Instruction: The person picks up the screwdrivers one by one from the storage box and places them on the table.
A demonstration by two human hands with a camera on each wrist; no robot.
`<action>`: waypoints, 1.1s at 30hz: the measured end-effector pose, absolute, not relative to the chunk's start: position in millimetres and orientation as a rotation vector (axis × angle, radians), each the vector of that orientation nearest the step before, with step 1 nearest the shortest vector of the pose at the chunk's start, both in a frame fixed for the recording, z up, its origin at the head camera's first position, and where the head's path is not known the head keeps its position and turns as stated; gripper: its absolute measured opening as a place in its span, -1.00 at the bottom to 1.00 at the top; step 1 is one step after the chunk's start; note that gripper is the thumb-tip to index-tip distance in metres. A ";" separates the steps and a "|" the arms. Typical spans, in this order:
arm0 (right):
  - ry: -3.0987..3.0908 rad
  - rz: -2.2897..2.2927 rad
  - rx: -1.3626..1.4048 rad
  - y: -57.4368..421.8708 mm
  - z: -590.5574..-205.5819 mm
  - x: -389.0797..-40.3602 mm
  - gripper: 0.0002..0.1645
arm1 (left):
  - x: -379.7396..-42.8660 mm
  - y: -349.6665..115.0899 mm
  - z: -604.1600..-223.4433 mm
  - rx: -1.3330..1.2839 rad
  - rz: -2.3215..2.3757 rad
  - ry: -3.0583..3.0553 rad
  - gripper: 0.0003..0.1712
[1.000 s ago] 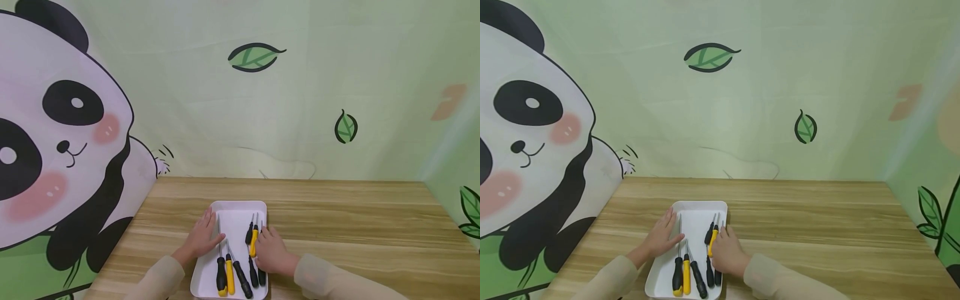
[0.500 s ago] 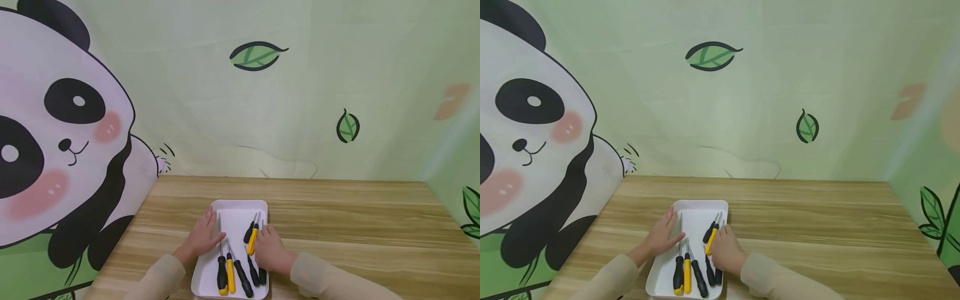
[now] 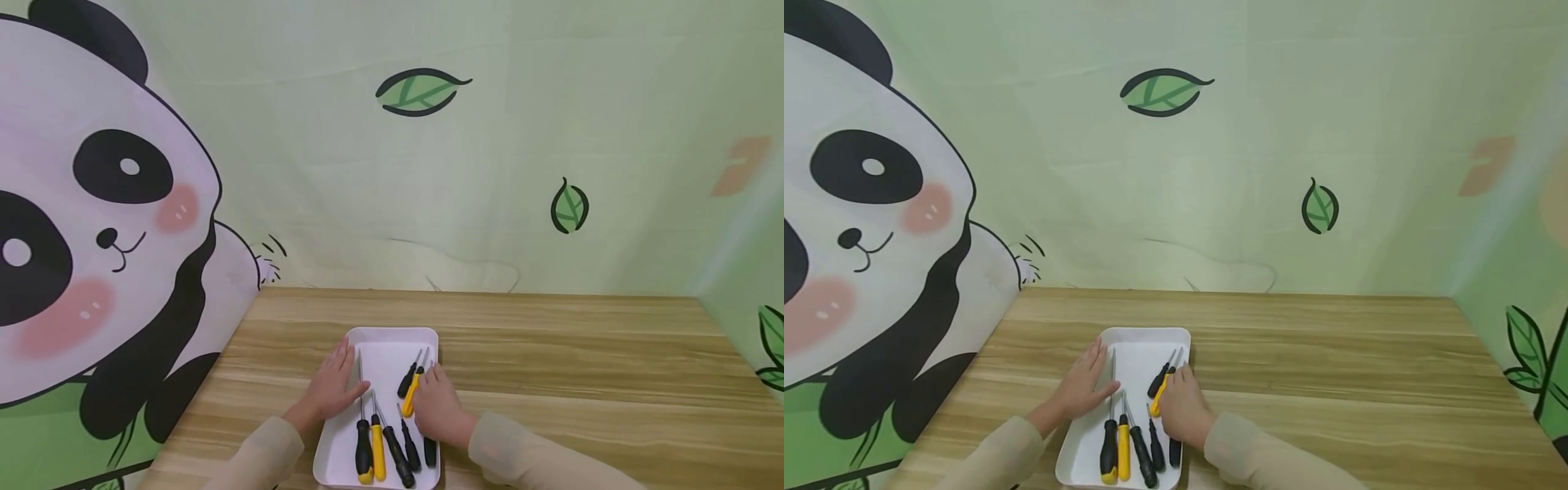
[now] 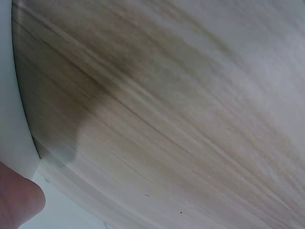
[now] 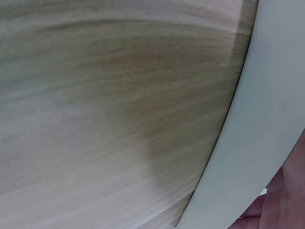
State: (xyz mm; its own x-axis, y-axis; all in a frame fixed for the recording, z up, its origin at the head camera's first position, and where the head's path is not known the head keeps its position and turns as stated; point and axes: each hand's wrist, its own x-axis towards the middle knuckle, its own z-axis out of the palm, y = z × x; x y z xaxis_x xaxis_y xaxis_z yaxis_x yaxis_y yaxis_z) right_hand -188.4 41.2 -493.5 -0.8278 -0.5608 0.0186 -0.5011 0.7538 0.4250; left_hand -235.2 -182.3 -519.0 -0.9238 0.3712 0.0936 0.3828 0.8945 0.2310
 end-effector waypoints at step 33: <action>-2.742 -0.617 0.698 33.8 -486.8 -187.0 -0.78 | -236.1 -182.4 -518.8 -0.581 -0.353 -3.040 -0.08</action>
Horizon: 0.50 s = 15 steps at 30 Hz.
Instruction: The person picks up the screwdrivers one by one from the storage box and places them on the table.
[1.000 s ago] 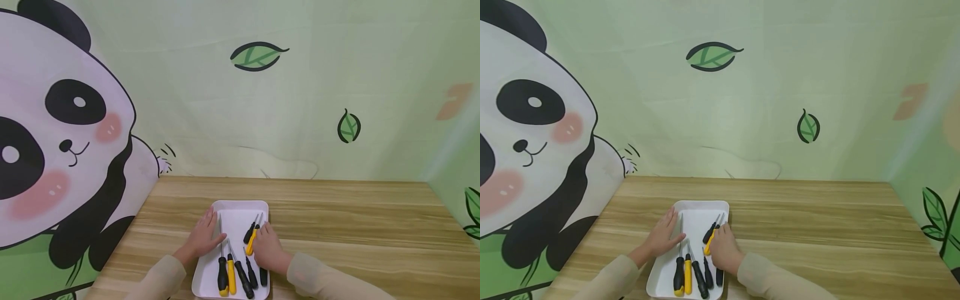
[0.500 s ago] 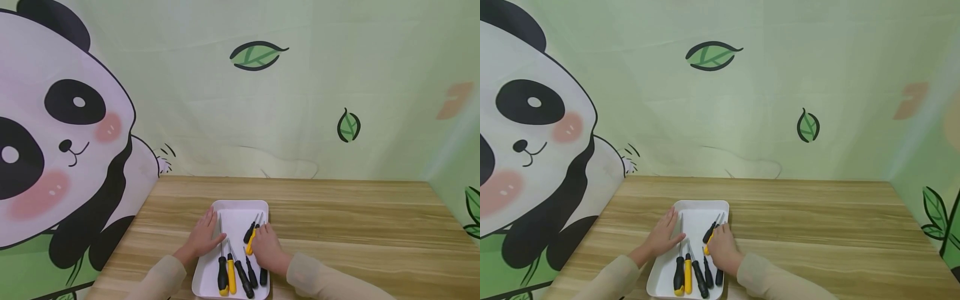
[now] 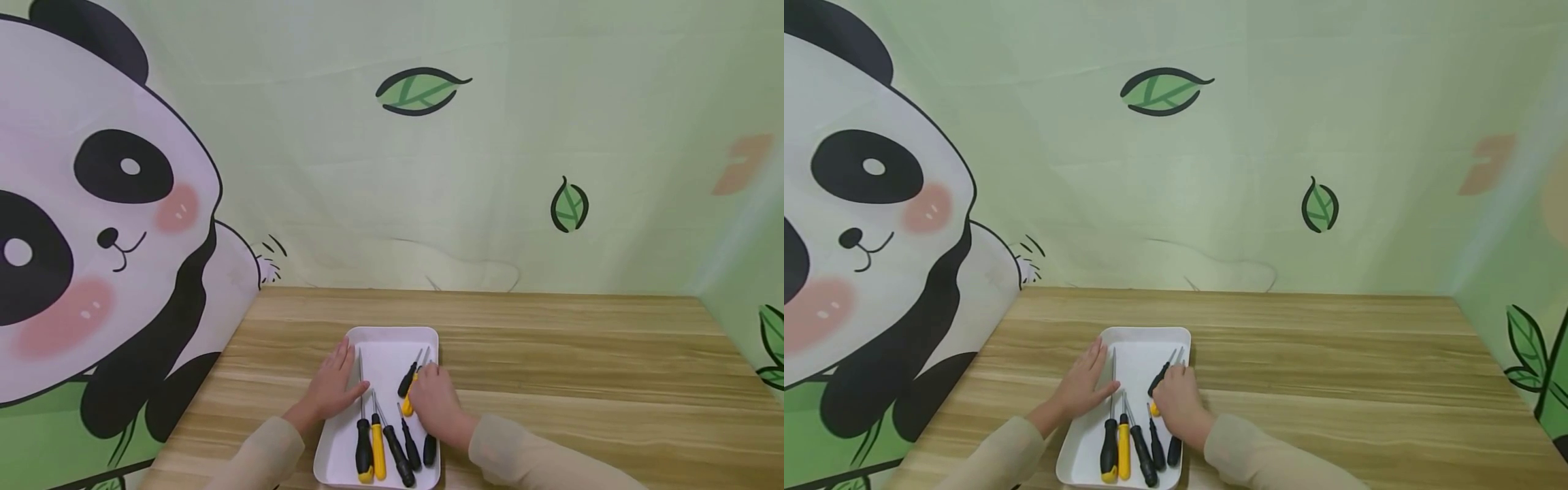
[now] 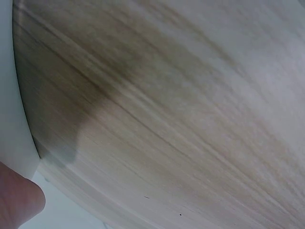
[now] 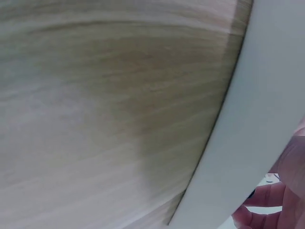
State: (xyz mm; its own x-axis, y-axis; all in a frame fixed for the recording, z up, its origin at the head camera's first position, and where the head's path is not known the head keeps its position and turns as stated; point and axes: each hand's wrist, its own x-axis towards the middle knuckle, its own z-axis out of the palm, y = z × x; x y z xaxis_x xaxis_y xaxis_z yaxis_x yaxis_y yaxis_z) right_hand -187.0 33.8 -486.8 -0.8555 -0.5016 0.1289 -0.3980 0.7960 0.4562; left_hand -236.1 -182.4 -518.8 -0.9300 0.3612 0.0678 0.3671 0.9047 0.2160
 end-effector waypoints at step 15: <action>-2.732 -0.239 0.575 34.4 -474.6 -189.6 -0.93 | -236.3 -182.0 -519.6 -0.568 -0.351 -3.054 -0.07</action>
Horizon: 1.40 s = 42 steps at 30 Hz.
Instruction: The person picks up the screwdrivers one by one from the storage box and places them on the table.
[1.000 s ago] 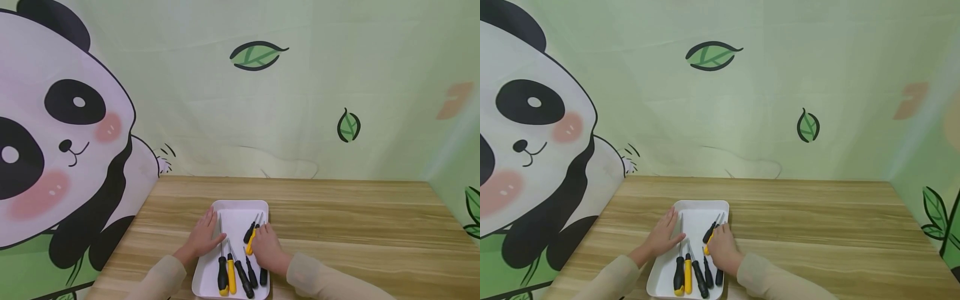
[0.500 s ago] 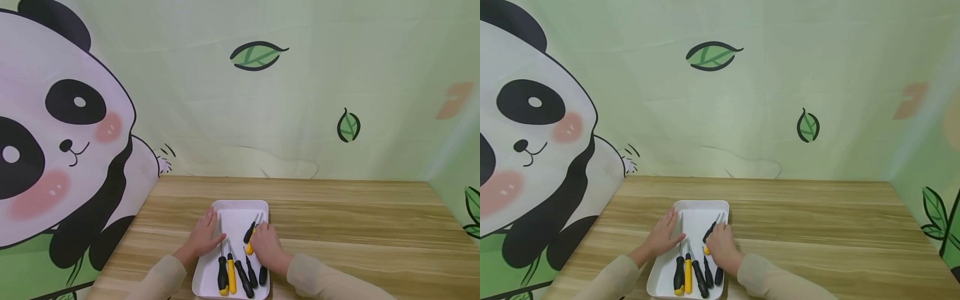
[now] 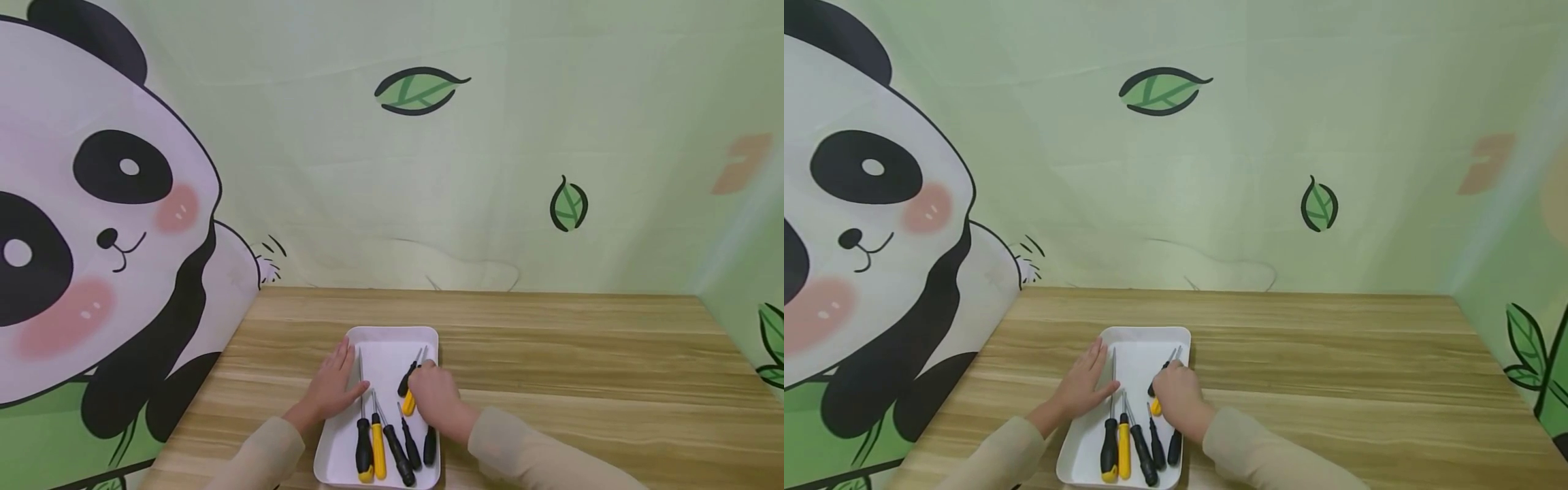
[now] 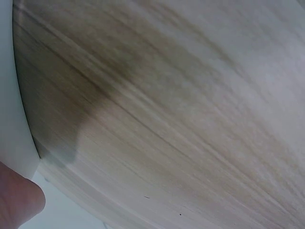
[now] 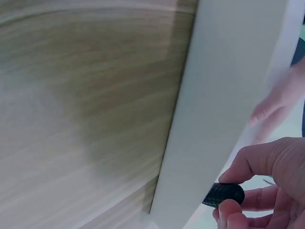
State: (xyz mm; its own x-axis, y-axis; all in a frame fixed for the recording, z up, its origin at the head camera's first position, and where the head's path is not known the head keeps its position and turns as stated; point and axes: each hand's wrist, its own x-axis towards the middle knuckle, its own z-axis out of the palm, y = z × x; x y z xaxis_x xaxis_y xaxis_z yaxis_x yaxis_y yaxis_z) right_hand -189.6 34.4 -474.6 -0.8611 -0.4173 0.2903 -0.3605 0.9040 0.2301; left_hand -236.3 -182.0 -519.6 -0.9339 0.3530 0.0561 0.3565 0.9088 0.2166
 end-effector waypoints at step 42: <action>-2.969 1.815 0.030 89.6 -477.9 -221.5 -0.88 | -233.5 -180.6 -516.0 -0.572 -0.361 -3.038 -0.09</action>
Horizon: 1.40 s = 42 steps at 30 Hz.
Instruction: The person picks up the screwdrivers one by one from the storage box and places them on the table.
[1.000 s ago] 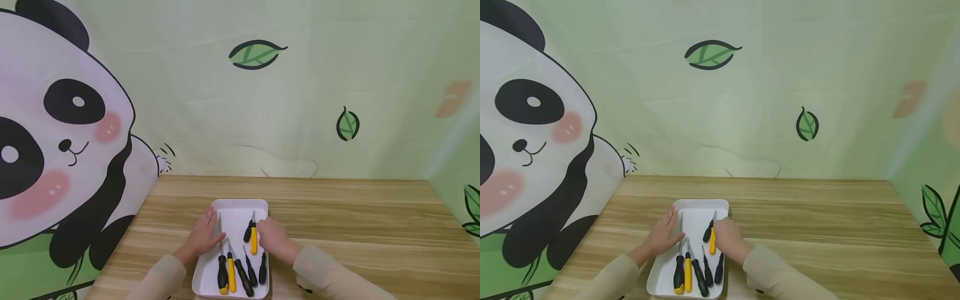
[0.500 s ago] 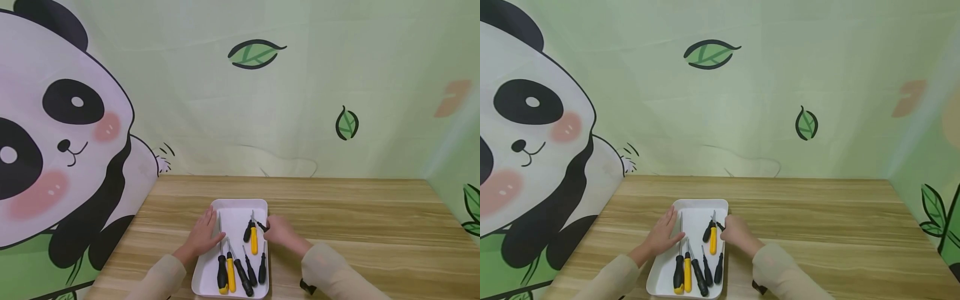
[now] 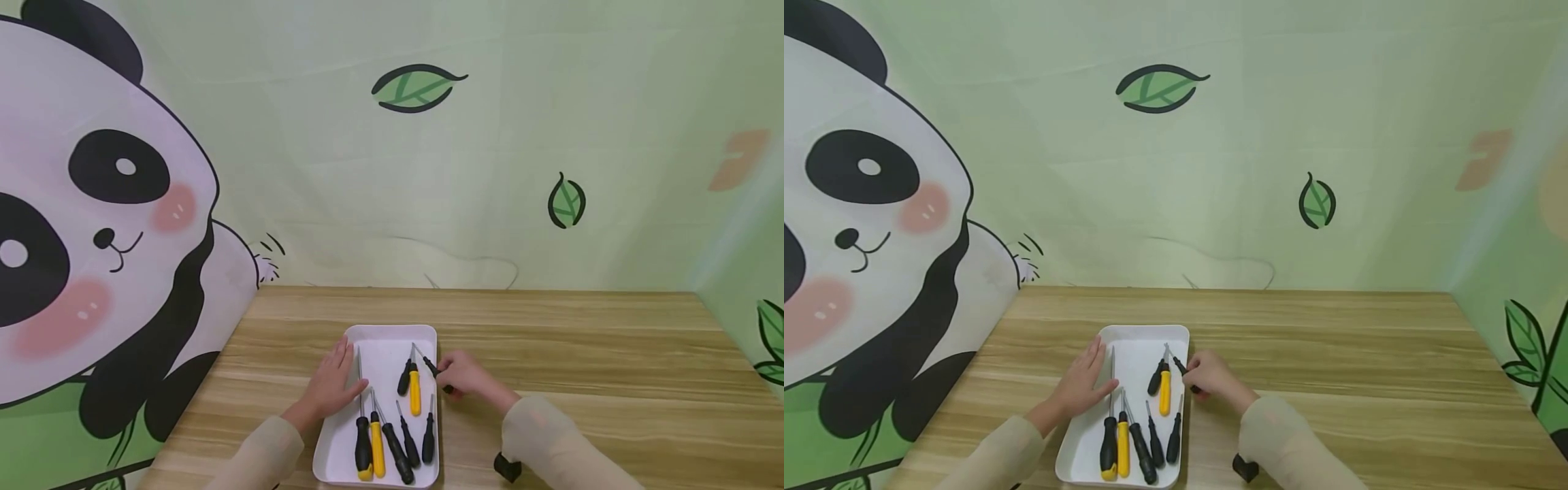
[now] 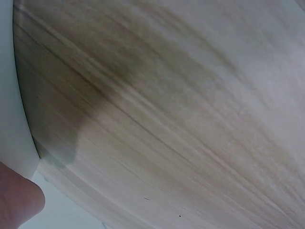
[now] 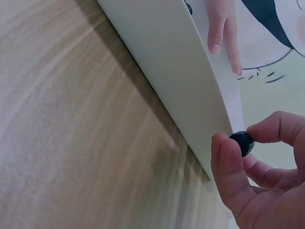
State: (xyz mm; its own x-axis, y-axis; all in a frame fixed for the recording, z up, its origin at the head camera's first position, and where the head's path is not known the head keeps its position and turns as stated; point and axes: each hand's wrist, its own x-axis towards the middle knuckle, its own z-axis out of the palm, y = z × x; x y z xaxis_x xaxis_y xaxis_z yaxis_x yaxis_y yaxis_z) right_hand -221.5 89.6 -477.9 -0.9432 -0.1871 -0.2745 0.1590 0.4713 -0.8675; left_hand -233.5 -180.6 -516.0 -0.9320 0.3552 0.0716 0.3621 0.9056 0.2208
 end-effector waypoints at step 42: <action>2.064 -1.716 0.251 140.3 -498.4 -224.9 -0.74 | -234.5 -180.1 -517.3 -0.593 -0.374 -3.023 -0.11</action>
State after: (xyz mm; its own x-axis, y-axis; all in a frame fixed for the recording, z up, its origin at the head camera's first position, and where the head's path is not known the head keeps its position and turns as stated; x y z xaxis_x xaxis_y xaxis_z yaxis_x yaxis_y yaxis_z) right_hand -224.9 140.3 -498.4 -0.8858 -0.1393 -0.4428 0.4099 0.2126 -0.8870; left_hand -234.5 -180.1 -517.3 -0.9263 0.3673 0.0836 0.3766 0.8981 0.2272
